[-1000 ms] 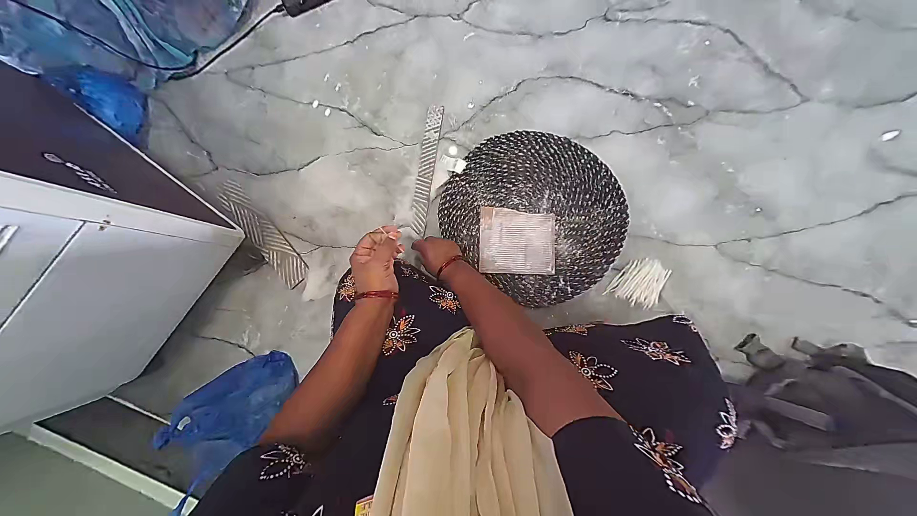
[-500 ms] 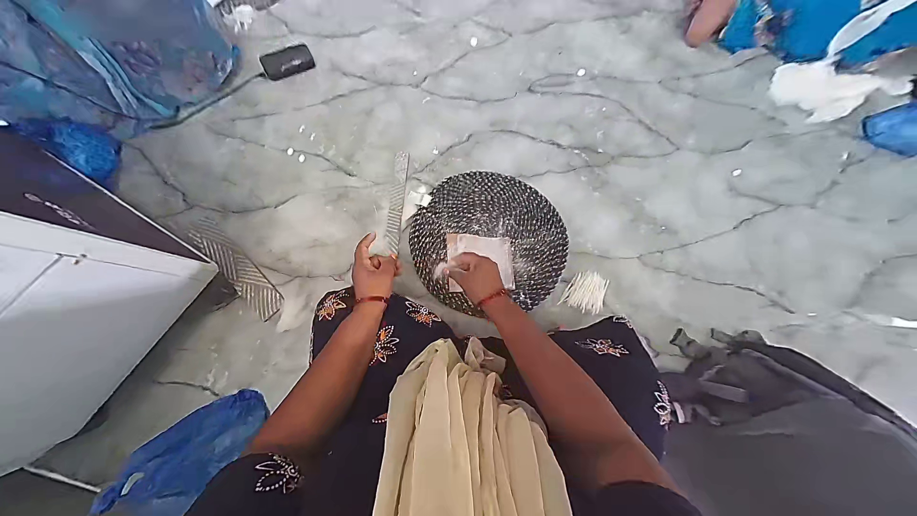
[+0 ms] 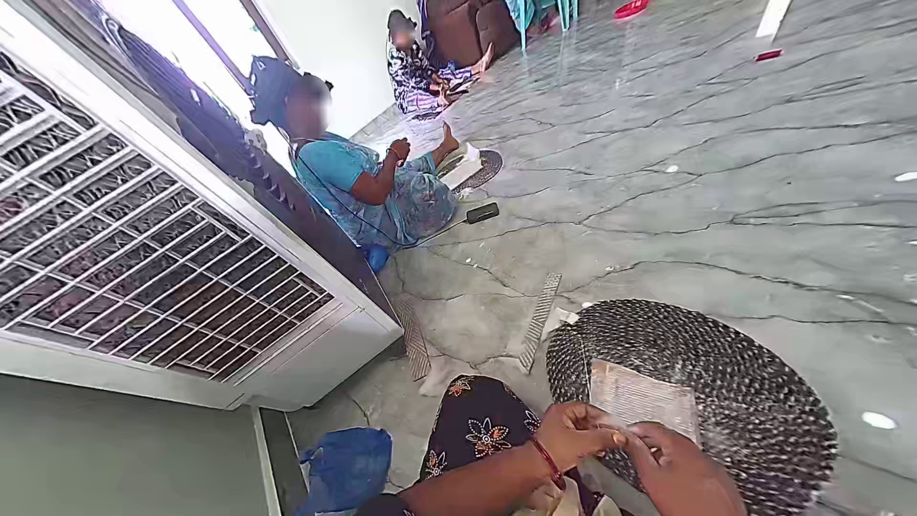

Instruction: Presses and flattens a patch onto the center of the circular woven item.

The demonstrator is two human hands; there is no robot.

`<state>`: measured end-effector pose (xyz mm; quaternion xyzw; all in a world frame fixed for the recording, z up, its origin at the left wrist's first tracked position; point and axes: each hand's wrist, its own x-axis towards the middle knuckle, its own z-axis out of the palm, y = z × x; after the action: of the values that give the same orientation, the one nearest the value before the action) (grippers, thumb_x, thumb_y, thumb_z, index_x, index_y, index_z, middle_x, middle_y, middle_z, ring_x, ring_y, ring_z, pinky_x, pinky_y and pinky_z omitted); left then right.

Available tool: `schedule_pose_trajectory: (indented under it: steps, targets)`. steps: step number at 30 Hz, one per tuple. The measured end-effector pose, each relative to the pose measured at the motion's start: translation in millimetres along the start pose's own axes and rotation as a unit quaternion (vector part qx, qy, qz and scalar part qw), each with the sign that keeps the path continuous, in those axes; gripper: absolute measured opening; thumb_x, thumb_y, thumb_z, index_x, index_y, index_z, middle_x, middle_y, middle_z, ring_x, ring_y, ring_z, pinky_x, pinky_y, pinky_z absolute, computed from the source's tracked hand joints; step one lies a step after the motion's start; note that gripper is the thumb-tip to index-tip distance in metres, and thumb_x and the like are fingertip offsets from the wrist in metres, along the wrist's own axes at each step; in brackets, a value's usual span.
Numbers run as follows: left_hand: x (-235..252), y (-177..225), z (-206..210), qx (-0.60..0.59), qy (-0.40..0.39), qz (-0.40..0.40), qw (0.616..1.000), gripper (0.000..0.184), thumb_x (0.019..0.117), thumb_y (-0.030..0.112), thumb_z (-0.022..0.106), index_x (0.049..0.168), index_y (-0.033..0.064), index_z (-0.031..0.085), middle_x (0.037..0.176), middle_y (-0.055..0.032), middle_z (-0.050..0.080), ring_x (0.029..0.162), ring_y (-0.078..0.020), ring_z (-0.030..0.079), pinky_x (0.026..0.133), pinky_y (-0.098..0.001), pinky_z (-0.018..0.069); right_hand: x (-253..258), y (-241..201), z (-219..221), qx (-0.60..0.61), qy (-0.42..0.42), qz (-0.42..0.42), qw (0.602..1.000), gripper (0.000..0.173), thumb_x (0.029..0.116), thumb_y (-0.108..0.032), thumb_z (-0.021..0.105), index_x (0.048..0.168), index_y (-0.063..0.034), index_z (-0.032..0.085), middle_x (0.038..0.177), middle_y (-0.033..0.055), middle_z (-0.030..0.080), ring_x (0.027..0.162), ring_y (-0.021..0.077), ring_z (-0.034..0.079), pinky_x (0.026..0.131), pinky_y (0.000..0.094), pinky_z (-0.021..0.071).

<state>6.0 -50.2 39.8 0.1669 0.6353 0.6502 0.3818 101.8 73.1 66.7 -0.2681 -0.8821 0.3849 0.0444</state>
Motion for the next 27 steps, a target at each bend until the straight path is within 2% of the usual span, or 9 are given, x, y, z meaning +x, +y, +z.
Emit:
schedule_pose_trajectory:
  steps: [2,5,9,12,18,20,23,25,27]
  targets:
    - [5,7,13,-0.021,0.014,-0.016,1.0,0.011,0.0967,-0.005,0.064,0.106,-0.0117,0.065,0.082,-0.0039,0.068,0.07,-0.0047,0.063,0.071,-0.0231,0.0558,2,5,-8,-0.001,0.014,-0.005,1.0,0.025,0.1003,-0.012,0.062,0.108,0.0086,0.072,0.104,0.0339,0.07,0.098,0.0527,0.069,0.085,0.0718,0.0484]
    - [13,13,30,-0.038,0.027,-0.042,0.998,0.007,0.0991,-0.005,0.061,0.102,-0.01,0.064,0.078,-0.0031,0.068,0.066,-0.005,0.064,0.068,-0.0224,0.0565,4,11,-19,0.0,0.018,0.005,1.0,0.024,0.1007,-0.011,0.061,0.108,0.0098,0.072,0.105,0.0339,0.07,0.098,0.0527,0.068,0.085,0.0712,0.0478]
    - [20,17,42,-0.026,0.011,-0.049,0.998,0.01,0.099,-0.002,0.063,0.105,-0.0101,0.064,0.077,-0.0027,0.067,0.065,-0.0038,0.061,0.063,-0.0206,0.0526,3,9,-28,-0.015,-0.014,0.03,0.999,0.026,0.1014,-0.009,0.057,0.113,0.0109,0.07,0.111,0.0355,0.069,0.106,0.0541,0.066,0.089,0.072,0.0465]
    - [22,20,42,-0.016,0.019,-0.062,0.998,0.008,0.1001,-0.001,0.063,0.102,-0.0094,0.064,0.075,-0.0017,0.065,0.062,-0.0032,0.06,0.062,-0.0199,0.052,2,8,-28,-0.027,-0.029,0.028,0.999,0.028,0.1024,-0.011,0.056,0.114,0.0105,0.07,0.112,0.0351,0.068,0.109,0.0536,0.066,0.091,0.0711,0.0465]
    - [21,27,34,-0.033,0.03,-0.104,0.994,0.012,0.1036,0.0,0.058,0.102,-0.0101,0.064,0.076,-0.0035,0.065,0.064,-0.0054,0.061,0.063,-0.0219,0.0534,1,8,-21,0.0,-0.002,0.011,1.0,0.025,0.1014,-0.011,0.06,0.112,0.0097,0.071,0.108,0.0333,0.07,0.101,0.0516,0.068,0.088,0.0703,0.0473]
    - [20,28,31,-0.056,0.035,-0.112,0.992,0.011,0.1039,0.0,0.058,0.1,-0.0078,0.064,0.075,-0.0025,0.065,0.063,-0.0051,0.061,0.062,-0.0213,0.0537,1,13,-17,0.056,0.025,0.001,0.998,0.029,0.0984,-0.01,0.065,0.117,0.0118,0.068,0.112,0.0343,0.069,0.096,0.0496,0.069,0.085,0.0672,0.0503]
    - [19,27,30,-0.087,0.051,-0.115,0.988,0.01,0.1035,-0.001,0.057,0.1,-0.008,0.064,0.077,-0.0033,0.067,0.064,-0.006,0.062,0.062,-0.0215,0.0536,-1,15,-17,0.169,0.059,0.01,0.984,0.041,0.0958,-0.009,0.067,0.129,0.0132,0.06,0.125,0.0351,0.063,0.096,0.0404,0.067,0.085,0.0561,0.0531]
    - [20,27,31,-0.092,0.058,-0.117,0.987,0.01,0.1029,-0.002,0.058,0.102,-0.0093,0.065,0.078,-0.0036,0.067,0.065,-0.0059,0.062,0.063,-0.0215,0.0538,1,19,-17,0.217,0.061,0.025,0.974,0.042,0.0952,-0.011,0.068,0.13,0.0116,0.059,0.126,0.0316,0.063,0.098,0.0327,0.067,0.086,0.0494,0.0533]
    - [22,27,33,-0.079,0.06,-0.116,0.988,0.011,0.1021,-0.003,0.059,0.105,-0.0103,0.067,0.08,-0.0038,0.067,0.067,-0.0057,0.062,0.064,-0.0217,0.0535,6,24,-15,0.238,0.051,0.034,0.969,0.041,0.0943,-0.011,0.069,0.128,0.0112,0.061,0.122,0.0285,0.066,0.096,0.0279,0.067,0.086,0.0454,0.054]
